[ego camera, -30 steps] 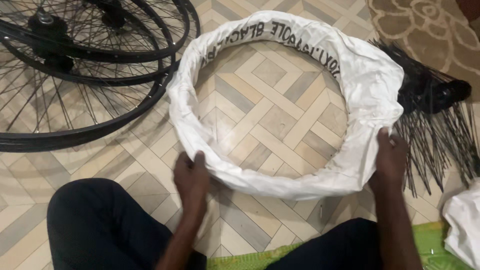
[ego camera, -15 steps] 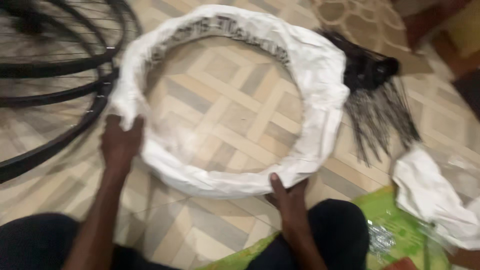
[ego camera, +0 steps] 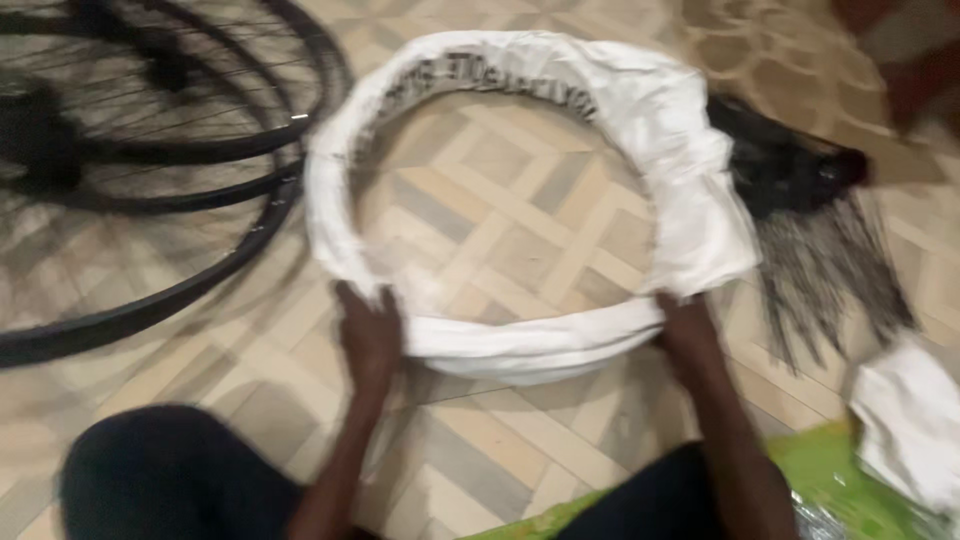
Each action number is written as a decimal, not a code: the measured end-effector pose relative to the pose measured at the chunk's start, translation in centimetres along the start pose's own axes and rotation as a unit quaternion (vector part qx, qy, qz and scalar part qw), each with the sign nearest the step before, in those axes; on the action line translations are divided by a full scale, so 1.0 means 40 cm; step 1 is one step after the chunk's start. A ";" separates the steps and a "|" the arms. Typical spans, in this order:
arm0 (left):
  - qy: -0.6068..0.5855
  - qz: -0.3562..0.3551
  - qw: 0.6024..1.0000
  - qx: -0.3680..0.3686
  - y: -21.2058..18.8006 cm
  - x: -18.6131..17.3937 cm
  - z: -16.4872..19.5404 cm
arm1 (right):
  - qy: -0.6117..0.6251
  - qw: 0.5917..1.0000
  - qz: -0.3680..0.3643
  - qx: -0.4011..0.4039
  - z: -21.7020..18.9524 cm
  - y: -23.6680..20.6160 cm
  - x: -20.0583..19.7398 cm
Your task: The person inserts bicycle spokes into the hub flanges one by one, then handles a small bag of metal nuts and a wrapped bicycle rim. The person uses pliers to open a small bag containing additional parts.
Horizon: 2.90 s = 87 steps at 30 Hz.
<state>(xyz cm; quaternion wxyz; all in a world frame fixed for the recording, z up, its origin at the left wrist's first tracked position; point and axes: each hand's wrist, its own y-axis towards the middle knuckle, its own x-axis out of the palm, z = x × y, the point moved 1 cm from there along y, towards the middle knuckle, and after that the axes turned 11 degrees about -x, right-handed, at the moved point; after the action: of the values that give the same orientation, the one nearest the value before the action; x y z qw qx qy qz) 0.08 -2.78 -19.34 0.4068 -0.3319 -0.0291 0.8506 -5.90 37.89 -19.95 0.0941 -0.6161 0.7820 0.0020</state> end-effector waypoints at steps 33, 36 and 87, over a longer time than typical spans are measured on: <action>-0.260 -0.213 0.931 -0.145 0.209 -0.158 -0.038 | -0.441 0.806 -0.133 -0.371 -0.017 -0.238 0.125; -0.300 -0.207 0.914 -0.176 0.198 -0.202 -0.030 | -0.459 0.807 -0.151 -0.339 0.002 -0.190 0.100; -0.067 -0.042 0.995 0.058 0.306 -0.126 0.021 | -0.482 0.788 -0.094 -0.371 -0.028 -0.216 0.151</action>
<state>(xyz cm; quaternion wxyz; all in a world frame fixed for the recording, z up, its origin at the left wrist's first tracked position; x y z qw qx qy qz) -6.38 -14.35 -19.86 0.4576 -0.2483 -0.0212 0.8535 0.93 29.88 -18.79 0.2226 -0.5934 0.5123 0.5796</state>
